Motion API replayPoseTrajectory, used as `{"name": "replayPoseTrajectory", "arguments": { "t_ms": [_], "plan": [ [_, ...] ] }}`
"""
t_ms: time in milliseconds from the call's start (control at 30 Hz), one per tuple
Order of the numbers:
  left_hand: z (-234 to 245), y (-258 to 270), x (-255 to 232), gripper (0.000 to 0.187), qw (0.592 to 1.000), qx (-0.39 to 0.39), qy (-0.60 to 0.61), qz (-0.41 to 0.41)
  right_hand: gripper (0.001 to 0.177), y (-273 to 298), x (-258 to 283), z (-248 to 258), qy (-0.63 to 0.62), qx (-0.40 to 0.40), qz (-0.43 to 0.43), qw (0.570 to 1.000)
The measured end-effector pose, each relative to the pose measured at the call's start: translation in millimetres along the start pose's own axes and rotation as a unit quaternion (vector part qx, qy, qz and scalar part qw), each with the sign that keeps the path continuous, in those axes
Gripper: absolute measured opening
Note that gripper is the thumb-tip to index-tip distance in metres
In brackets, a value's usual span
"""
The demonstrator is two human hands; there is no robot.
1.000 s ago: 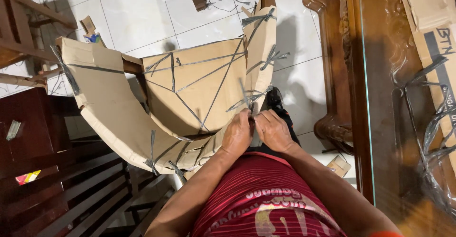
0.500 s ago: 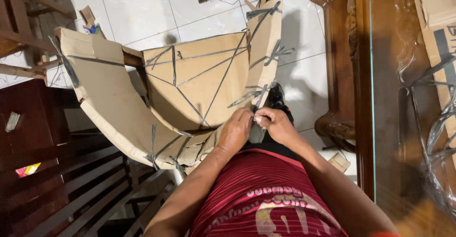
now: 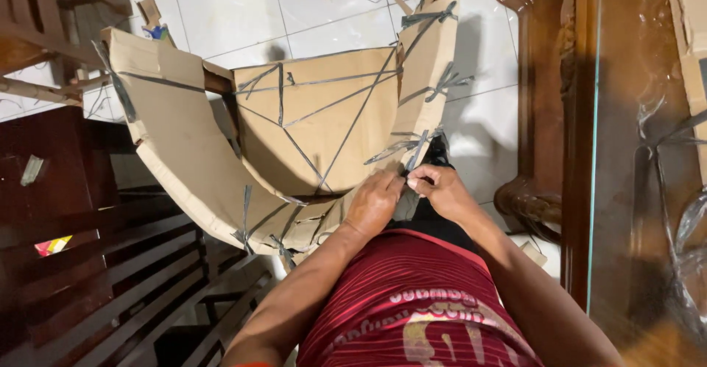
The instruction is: Wrapping a wooden chair with cardboard and securing it with plastic ties
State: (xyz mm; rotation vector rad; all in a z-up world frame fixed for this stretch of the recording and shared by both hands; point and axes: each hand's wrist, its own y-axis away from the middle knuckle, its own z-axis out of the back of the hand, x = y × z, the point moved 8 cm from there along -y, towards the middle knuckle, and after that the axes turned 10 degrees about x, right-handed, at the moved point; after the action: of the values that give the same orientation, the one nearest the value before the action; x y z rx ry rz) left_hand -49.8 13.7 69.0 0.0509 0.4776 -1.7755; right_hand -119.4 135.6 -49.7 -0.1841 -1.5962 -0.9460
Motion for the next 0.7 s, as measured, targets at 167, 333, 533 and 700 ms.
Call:
{"name": "replayPoseTrajectory", "arguments": {
  "t_ms": [167, 333, 533, 700],
  "plan": [
    [-9.4, 2.6, 1.8, 0.011, 1.0, 0.006, -0.006, -0.023, 0.008, 6.6, 24.0, -0.5, 0.007, -0.008, 0.003, 1.0],
    [-25.9, 8.6, 7.3, 0.01, 0.999, 0.025, 0.008, -0.018, 0.015, 7.9, 27.1, 1.4, 0.068, -0.045, 0.005, 0.997],
    [-17.5, 5.6, 13.1, 0.013, 0.998, 0.024, 0.048, 0.023, 0.011, 16.6, 31.4, 0.1, 0.117, -0.106, 0.006, 0.987],
    [-38.2, 22.4, 26.5, 0.015, 0.995, 0.046, 0.064, 0.058, 0.017, 22.1, 7.6, 9.3, 0.105, -0.139, -0.038, 0.984]
  ]
}}
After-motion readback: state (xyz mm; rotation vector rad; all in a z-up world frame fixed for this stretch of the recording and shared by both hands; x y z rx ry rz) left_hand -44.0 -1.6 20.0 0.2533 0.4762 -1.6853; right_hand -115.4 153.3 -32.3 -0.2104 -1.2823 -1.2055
